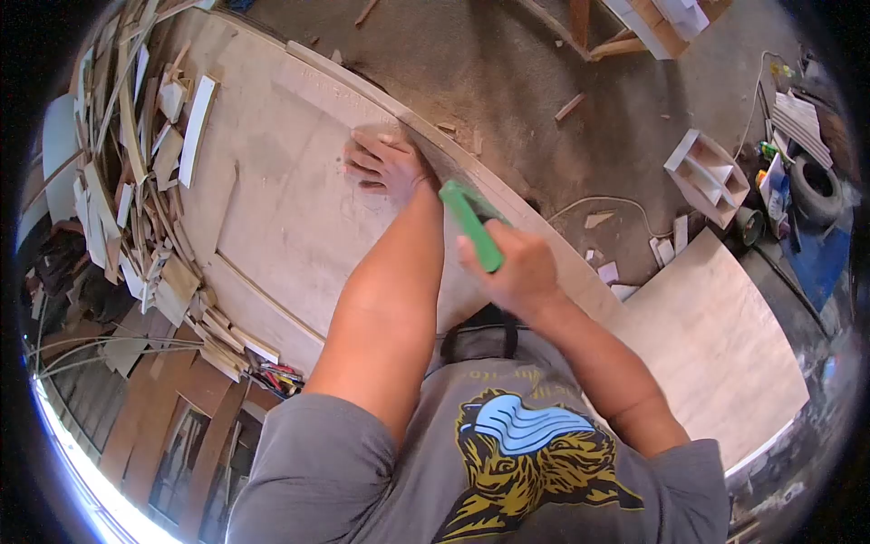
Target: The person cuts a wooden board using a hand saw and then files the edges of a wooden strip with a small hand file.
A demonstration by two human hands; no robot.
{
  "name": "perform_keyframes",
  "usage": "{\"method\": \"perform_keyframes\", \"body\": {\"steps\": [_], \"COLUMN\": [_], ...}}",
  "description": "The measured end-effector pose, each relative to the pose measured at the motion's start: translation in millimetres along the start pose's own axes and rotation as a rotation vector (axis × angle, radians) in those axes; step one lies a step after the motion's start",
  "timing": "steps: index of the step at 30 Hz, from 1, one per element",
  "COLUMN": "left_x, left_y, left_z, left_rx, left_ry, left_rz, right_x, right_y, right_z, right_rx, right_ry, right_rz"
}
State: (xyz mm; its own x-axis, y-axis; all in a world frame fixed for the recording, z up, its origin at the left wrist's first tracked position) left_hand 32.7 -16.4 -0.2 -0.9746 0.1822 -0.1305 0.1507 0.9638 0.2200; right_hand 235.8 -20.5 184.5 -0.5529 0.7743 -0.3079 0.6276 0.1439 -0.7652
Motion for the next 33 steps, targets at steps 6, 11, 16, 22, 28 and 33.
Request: {"method": "perform_keyframes", "body": {"steps": [6, 11, 16, 22, 28, 33], "left_x": [-1, 4, -2, -4, -4, -3], "left_y": [1, 7, -4, -4, -6, 5], "left_z": [7, 7, 6, 0, 10, -1], "left_rx": [0.016, 0.041, 0.052, 0.023, 0.038, -0.012], "left_ry": [0.08, 0.061, 0.05, 0.025, 0.061, -0.006], "left_rz": [-0.008, -0.004, -0.004, 0.006, 0.012, -0.018], "right_x": [-26, 28, -32, 2, -2, -12], "right_y": [-1, 12, 3, 19, 34, 28], "right_z": [-43, -18, -36, -7, -4, -16], "right_rx": [0.177, 0.114, 0.16, 0.077, 0.118, 0.117], "right_ry": [0.022, 0.008, 0.069, 0.028, 0.043, 0.066], "right_rz": [0.037, 0.061, 0.033, -0.005, -0.034, -0.018]}}
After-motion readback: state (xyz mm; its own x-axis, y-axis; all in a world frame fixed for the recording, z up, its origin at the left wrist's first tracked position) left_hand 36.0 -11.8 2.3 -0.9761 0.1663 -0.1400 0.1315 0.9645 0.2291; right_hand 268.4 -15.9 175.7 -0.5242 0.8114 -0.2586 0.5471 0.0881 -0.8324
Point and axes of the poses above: each hand's wrist, its own x-axis towards the middle knuckle, its own z-axis out of the palm, y = z × x, the point moved 1 cm from there along x, towards the middle knuckle, and after that the axes turned 1 degree about y, right-handed, at the moved point
